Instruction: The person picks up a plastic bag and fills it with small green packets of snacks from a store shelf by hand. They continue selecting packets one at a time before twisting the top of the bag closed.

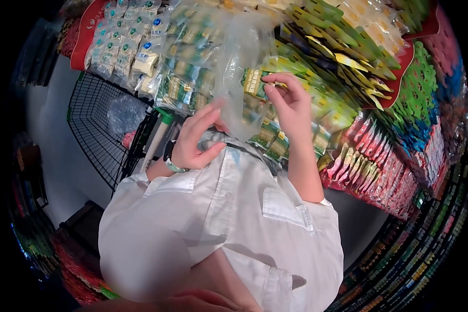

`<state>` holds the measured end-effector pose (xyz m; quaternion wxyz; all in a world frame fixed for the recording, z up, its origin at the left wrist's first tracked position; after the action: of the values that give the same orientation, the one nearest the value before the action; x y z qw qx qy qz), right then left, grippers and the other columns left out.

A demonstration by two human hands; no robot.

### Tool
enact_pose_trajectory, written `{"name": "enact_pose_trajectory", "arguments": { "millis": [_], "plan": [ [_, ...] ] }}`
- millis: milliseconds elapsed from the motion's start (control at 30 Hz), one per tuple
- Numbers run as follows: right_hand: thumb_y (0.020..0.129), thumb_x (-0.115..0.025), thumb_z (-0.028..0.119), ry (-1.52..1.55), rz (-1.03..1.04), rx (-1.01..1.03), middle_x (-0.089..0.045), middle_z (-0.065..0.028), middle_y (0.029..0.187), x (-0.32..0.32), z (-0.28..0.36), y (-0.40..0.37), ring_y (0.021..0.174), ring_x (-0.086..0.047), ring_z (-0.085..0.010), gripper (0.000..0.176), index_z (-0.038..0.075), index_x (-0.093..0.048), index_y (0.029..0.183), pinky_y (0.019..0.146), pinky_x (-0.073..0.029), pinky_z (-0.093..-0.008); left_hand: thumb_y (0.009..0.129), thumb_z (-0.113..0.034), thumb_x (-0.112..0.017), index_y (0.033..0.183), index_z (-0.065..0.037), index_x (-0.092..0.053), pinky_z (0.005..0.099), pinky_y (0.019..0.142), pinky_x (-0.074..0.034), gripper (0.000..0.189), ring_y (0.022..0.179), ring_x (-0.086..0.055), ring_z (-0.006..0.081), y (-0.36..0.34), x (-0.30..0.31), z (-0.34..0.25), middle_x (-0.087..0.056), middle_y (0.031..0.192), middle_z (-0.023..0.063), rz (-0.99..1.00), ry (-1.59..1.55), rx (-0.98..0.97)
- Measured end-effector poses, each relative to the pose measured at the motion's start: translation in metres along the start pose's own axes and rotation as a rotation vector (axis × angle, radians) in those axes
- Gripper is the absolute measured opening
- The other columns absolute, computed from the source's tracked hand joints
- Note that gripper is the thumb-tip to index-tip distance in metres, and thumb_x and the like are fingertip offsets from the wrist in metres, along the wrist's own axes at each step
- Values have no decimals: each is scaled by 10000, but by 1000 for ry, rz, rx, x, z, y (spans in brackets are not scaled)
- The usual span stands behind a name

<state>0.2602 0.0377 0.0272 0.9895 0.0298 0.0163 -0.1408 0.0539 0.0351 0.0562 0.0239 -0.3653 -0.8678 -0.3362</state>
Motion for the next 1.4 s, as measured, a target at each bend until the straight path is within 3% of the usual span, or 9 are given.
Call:
{"name": "enact_pose_trajectory", "arguments": {
  "millis": [100, 233, 333, 433, 633, 1033, 1133, 1233, 1400],
  "plan": [
    [886, -648, -37, 90, 153, 29, -591, -53, 1112, -41, -3, 19, 925, -629, -113, 235, -22, -645, 1121, 798, -523, -247, 758, 3, -694, 1465, 23, -367, 370, 791, -556, 779, 885, -697, 278, 1, 1, -6, -433, 1459, 287, -2, 31, -13],
    [834, -708, 17, -192, 317, 2, -636, -52, 1093, -85, -5, 35, 855, -641, -138, 310, 24, -655, 1140, 760, -528, -280, 741, -28, -705, 1472, 21, -363, 389, 791, -553, 809, 884, -698, 294, -2, -1, -10, -441, 1455, 285, 8, 52, -29],
    [839, -710, 30, -445, 362, 264, -656, -62, 1077, -109, 4, 43, 853, -643, -143, 321, 51, -662, 1156, 749, -529, -296, 738, -55, -709, 1479, 17, -357, 414, 801, -545, 824, 912, -691, 313, -5, -7, -15, -442, 1458, 276, 34, 71, -86],
    [888, -701, 111, -249, 418, 12, -688, -80, 1055, -125, -15, 46, 922, -653, -168, 252, 47, -693, 1132, 817, -519, -314, 751, -83, -705, 1487, 11, -348, 431, 813, -537, 823, 948, -680, 325, -3, -14, -21, -445, 1457, 267, 86, 71, -158],
    [873, -716, 168, -414, 346, 45, -692, -88, 1052, -131, -5, 45, 906, -671, -178, 283, 52, -693, 1131, 808, -531, -318, 782, -112, -639, 1470, 2, -404, 441, 940, -493, 736, 1172, -591, 352, 6, -26, -31, -439, 1488, 198, 177, 5, -168],
    [848, -704, 161, -505, 275, 634, -668, -135, 859, -140, 35, 51, 821, -669, -274, 198, 21, -702, 988, 742, -528, -369, 760, -82, -648, 1473, -14, -391, 453, 914, -489, 761, 1154, -588, 363, 29, -34, -56, -425, 1500, 183, 214, -9, -297],
    [857, -693, 148, -587, 401, 534, -672, -141, 866, -149, 29, 52, 849, -667, -281, 192, 10, -692, 991, 757, -522, -381, 768, -86, -656, 1437, 18, -428, 469, 894, -490, 715, 1098, -611, 384, 33, -34, -61, -493, 1430, 224, 199, -24, -344],
    [866, -685, 146, -685, 544, 695, -679, -146, 877, -167, 17, 47, 842, -668, -291, 220, 4, -679, 1034, 767, -518, -388, 775, -97, -656, 1434, 17, -434, 480, 927, -470, 704, 1103, -600, 387, 39, -34, -68, -494, 1424, 219, 226, -11, -342],
    [888, -666, 174, -621, 596, 422, -704, -154, 977, -172, 1, 54, 894, -681, -294, 306, 18, -658, 1152, 818, -521, -382, 801, -135, -665, 1423, 25, -443, 481, 957, -449, 679, 1137, -578, 383, 42, -37, -70, -503, 1408, 211, 257, -3, -335]
  ]
}}
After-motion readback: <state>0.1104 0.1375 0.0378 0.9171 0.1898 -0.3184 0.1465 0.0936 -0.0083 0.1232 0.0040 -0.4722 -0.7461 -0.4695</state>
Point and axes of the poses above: each hand's wrist, its own y-axis towards the middle knuckle, its own x-axis out of the back of the hand, z = x × y, the point moved 9 cm from there along y, towards the middle knuckle
